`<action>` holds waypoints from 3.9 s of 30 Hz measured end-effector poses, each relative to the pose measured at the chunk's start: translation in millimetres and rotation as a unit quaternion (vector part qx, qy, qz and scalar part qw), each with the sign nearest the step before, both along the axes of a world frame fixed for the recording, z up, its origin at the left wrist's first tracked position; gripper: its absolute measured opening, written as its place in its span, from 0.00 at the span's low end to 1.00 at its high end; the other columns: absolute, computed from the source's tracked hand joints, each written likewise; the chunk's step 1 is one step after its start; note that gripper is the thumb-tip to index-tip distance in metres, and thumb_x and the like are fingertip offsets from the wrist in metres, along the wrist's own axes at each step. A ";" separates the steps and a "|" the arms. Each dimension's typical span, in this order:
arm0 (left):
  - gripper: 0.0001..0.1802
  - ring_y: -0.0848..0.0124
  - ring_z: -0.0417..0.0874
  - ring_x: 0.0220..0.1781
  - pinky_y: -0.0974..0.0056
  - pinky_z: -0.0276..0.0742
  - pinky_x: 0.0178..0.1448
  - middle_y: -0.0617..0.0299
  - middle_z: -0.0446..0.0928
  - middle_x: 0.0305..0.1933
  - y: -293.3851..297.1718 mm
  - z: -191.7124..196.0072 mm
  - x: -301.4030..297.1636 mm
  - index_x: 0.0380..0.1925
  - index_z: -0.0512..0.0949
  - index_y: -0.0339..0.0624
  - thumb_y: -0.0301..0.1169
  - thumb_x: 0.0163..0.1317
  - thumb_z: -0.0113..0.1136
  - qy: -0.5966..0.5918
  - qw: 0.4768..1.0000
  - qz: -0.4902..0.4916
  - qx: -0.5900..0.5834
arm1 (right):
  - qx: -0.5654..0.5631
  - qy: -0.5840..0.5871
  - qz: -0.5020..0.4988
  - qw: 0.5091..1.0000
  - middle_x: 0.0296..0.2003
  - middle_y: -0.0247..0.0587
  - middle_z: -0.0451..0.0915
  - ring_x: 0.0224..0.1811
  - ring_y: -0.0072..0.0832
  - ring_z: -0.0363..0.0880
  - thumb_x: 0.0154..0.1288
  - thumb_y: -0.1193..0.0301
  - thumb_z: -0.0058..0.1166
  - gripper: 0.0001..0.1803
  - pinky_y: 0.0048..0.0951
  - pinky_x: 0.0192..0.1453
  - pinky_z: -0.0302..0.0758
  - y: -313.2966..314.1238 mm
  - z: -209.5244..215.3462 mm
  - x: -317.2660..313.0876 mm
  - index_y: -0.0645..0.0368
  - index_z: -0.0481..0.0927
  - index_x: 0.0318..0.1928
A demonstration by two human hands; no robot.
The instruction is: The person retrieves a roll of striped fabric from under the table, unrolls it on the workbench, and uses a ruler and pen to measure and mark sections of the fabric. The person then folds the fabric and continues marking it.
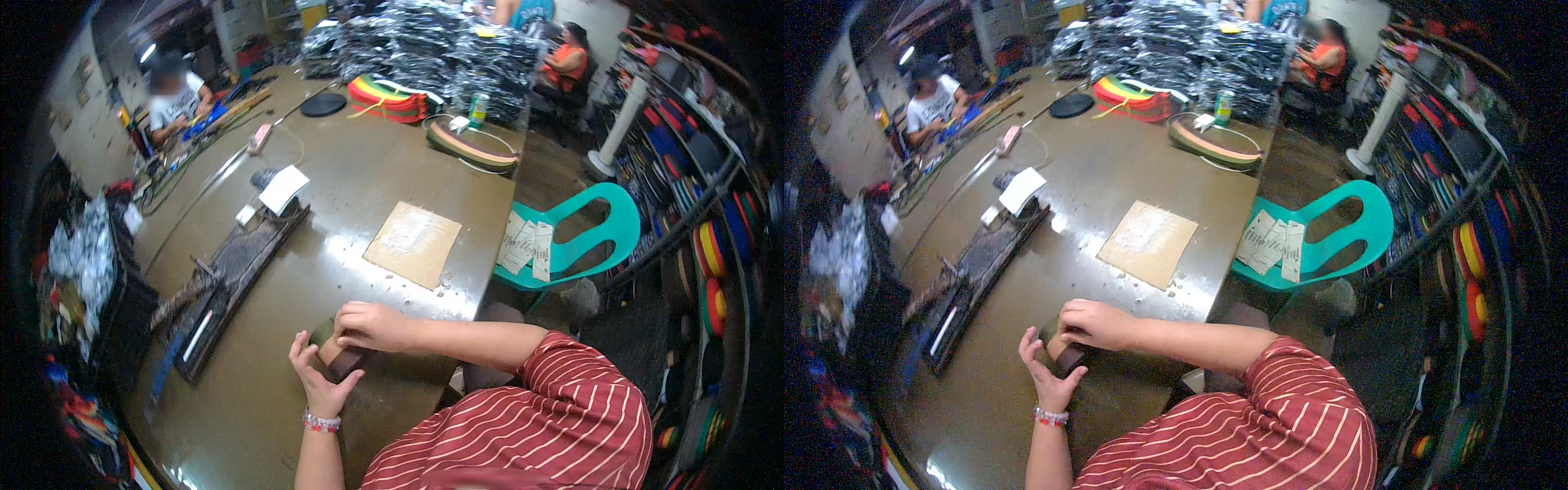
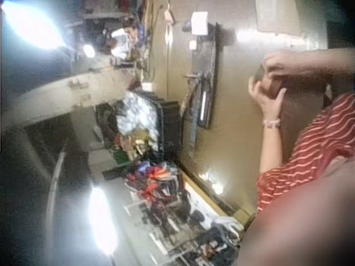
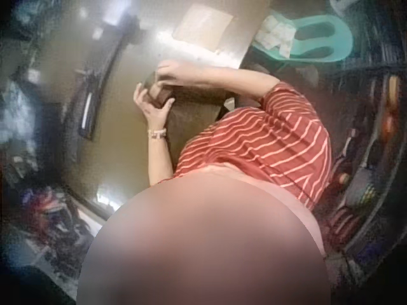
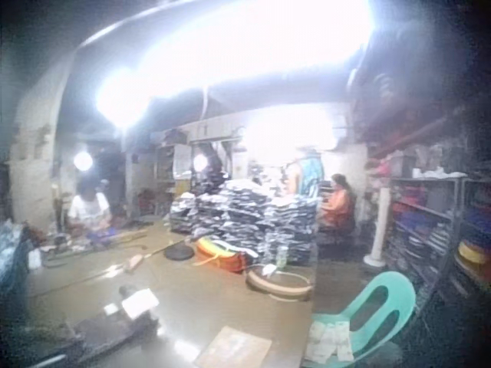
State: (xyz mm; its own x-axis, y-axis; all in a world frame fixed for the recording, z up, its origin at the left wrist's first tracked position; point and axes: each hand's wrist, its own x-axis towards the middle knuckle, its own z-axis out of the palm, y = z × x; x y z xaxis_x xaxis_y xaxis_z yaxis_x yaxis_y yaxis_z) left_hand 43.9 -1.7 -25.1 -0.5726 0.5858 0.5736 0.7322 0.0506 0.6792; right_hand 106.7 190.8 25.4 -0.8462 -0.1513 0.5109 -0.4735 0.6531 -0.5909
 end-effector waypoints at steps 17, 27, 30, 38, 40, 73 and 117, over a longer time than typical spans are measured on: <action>0.58 0.61 0.74 0.53 0.60 0.73 0.56 0.48 0.67 0.56 88.3 47.5 65.1 0.69 0.36 0.49 0.46 0.48 0.68 -0.492 0.832 -0.255 0.023 | 0.034 0.084 -0.138 0.986 0.68 0.52 0.42 0.69 0.51 0.47 0.38 0.69 0.69 0.58 0.51 0.70 0.52 51.6 -8.9 145.5 0.43 0.47 0.69; 0.48 0.63 0.71 0.58 0.57 0.68 0.60 0.51 0.66 0.59 252.0 72.5 186.0 0.69 0.37 0.51 0.55 0.60 0.52 -0.435 0.693 -0.535 -0.209 | -0.228 0.110 -0.435 0.864 0.65 0.49 0.56 0.68 0.40 0.54 0.37 0.62 0.75 0.58 0.38 0.70 0.53 125.6 -13.0 368.2 0.59 0.51 0.66; 0.39 0.54 0.66 0.61 0.54 0.61 0.65 0.48 0.65 0.60 300.0 62.7 196.4 0.62 0.61 0.45 0.38 0.51 0.66 0.124 0.849 -0.455 -0.239 | -0.403 0.163 -0.469 0.769 0.66 0.44 0.53 0.67 0.35 0.54 0.36 0.63 0.76 0.61 0.38 0.70 0.52 126.6 -39.6 433.6 0.55 0.48 0.68; 0.43 0.50 0.44 0.73 0.39 0.47 0.69 0.54 0.49 0.71 383.6 -11.6 118.0 0.63 0.61 0.59 0.39 0.45 0.69 0.396 0.805 -0.160 -0.412 | -0.512 0.417 -0.659 0.361 0.59 0.43 0.62 0.62 0.37 0.62 0.49 0.61 0.68 0.43 0.45 0.63 0.63 74.7 -107.6 557.3 0.51 0.59 0.63; 0.40 0.46 0.47 0.72 0.43 0.48 0.71 0.54 0.50 0.71 388.6 -30.9 100.4 0.62 0.64 0.63 0.31 0.45 0.67 0.387 0.837 -0.176 -0.345 | -0.608 0.541 -0.525 0.248 0.57 0.45 0.64 0.58 0.41 0.66 0.53 0.55 0.64 0.40 0.54 0.58 0.69 59.7 -112.3 581.1 0.52 0.59 0.62; 0.38 0.49 0.56 0.69 0.42 0.58 0.65 0.46 0.53 0.69 400.4 -47.0 79.9 0.57 0.69 0.64 0.22 0.42 0.61 0.370 0.859 -0.188 -0.302 | -0.303 0.307 -0.887 0.166 0.50 0.48 0.73 0.51 0.34 0.73 0.37 0.53 0.74 0.50 0.35 0.59 0.67 62.7 -215.9 621.7 0.64 0.64 0.58; 0.29 0.49 0.54 0.70 0.41 0.57 0.66 0.58 0.51 0.71 445.3 -82.5 30.0 0.52 0.72 0.68 0.29 0.47 0.62 0.410 0.837 -0.147 -0.332 | 0.017 0.106 -0.985 -0.136 0.54 0.59 0.67 0.57 0.46 0.68 0.35 0.55 0.74 0.55 0.38 0.62 0.64 -212.9 -145.0 807.9 0.70 0.58 0.59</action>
